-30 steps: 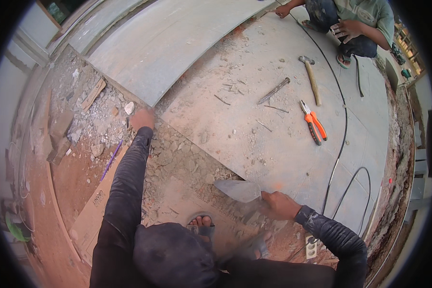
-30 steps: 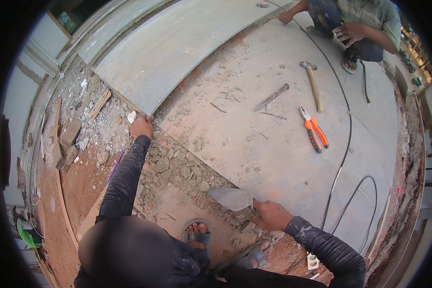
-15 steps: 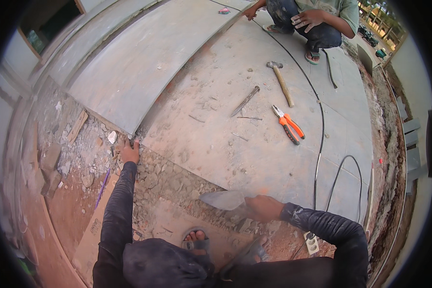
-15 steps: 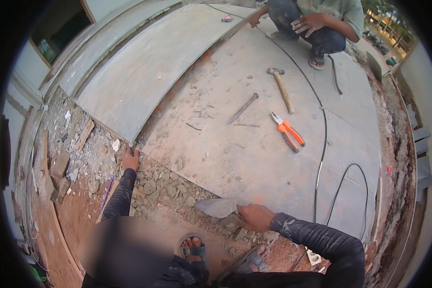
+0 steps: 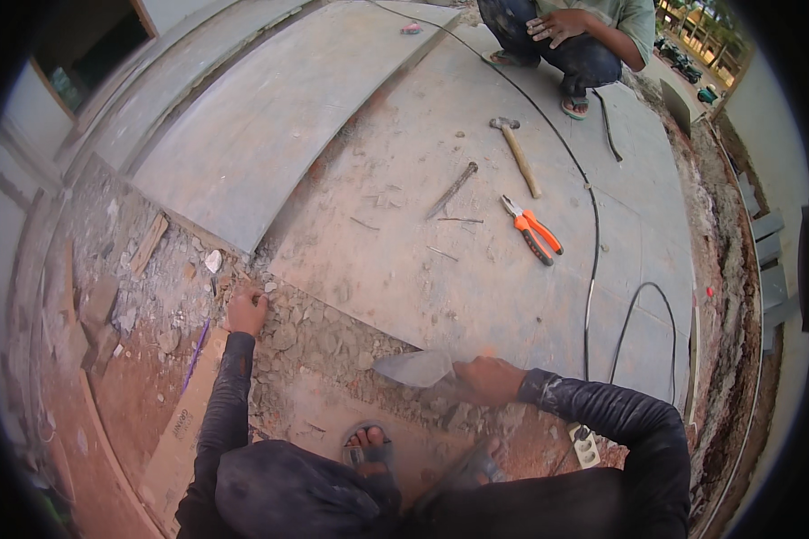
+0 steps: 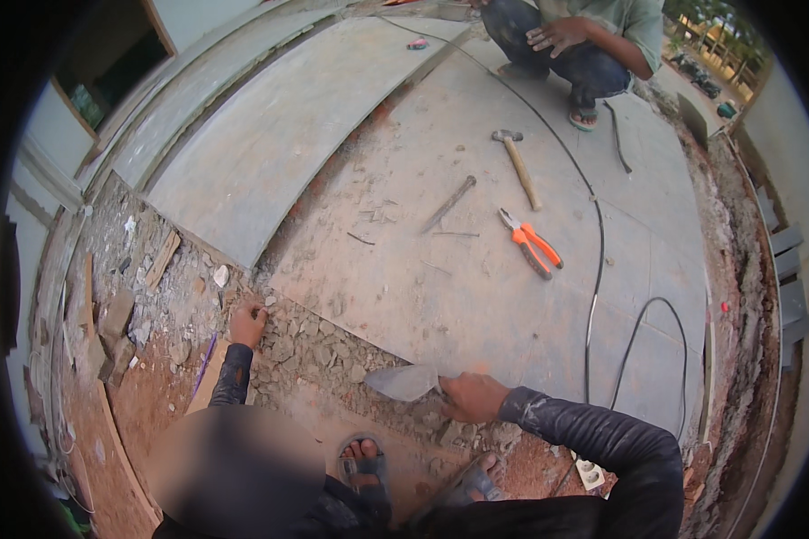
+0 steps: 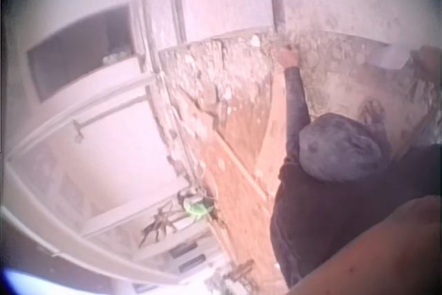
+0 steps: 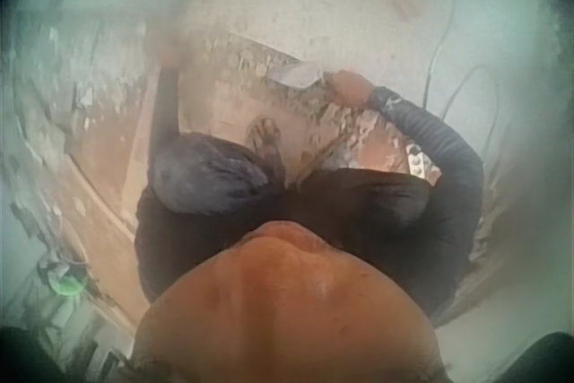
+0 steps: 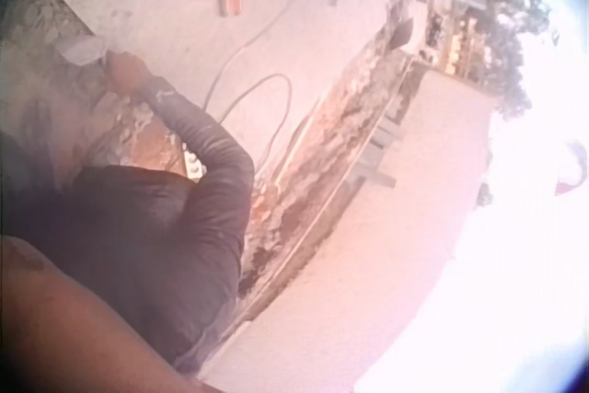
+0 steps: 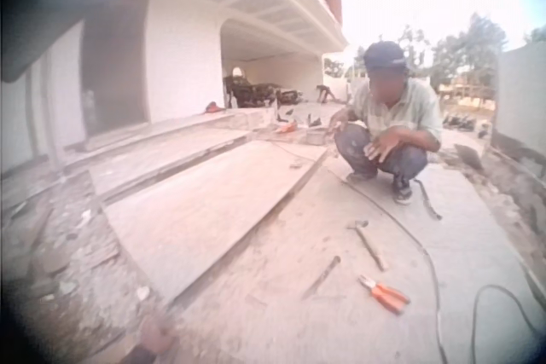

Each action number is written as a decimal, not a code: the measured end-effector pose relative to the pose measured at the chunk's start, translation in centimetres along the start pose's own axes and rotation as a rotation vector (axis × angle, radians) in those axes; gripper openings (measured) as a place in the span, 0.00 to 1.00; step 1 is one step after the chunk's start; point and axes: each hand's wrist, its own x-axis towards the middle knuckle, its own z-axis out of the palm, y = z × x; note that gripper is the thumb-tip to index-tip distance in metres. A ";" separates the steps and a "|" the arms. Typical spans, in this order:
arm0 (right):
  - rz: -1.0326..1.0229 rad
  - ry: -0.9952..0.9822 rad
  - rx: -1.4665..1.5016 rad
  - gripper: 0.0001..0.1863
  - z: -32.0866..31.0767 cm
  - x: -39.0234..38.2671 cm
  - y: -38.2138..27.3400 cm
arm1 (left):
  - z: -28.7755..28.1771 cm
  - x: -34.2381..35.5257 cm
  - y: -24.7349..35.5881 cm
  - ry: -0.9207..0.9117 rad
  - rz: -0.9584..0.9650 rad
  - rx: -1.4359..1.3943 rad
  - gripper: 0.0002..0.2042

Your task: The person uses a utility knife to cut a tile along a marked line, then secures the tile to the floor using a hammer and chisel. They also use a trowel to spread mortar or adhesive under the tile before final placement.

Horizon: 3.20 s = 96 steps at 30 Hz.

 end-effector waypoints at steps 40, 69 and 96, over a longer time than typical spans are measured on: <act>-0.212 0.035 0.316 0.21 -5.8 24.3 -2.2 | -4.7 6.2 5.0 0.476 0.084 -0.057 0.22; 0.431 -0.202 0.188 0.21 -27.5 15.7 -10.7 | -2.9 21.6 6.4 0.066 -0.167 0.120 0.30; 0.488 0.612 0.120 0.25 -8.4 10.5 4.9 | -2.5 22.2 8.0 0.028 -0.202 0.219 0.28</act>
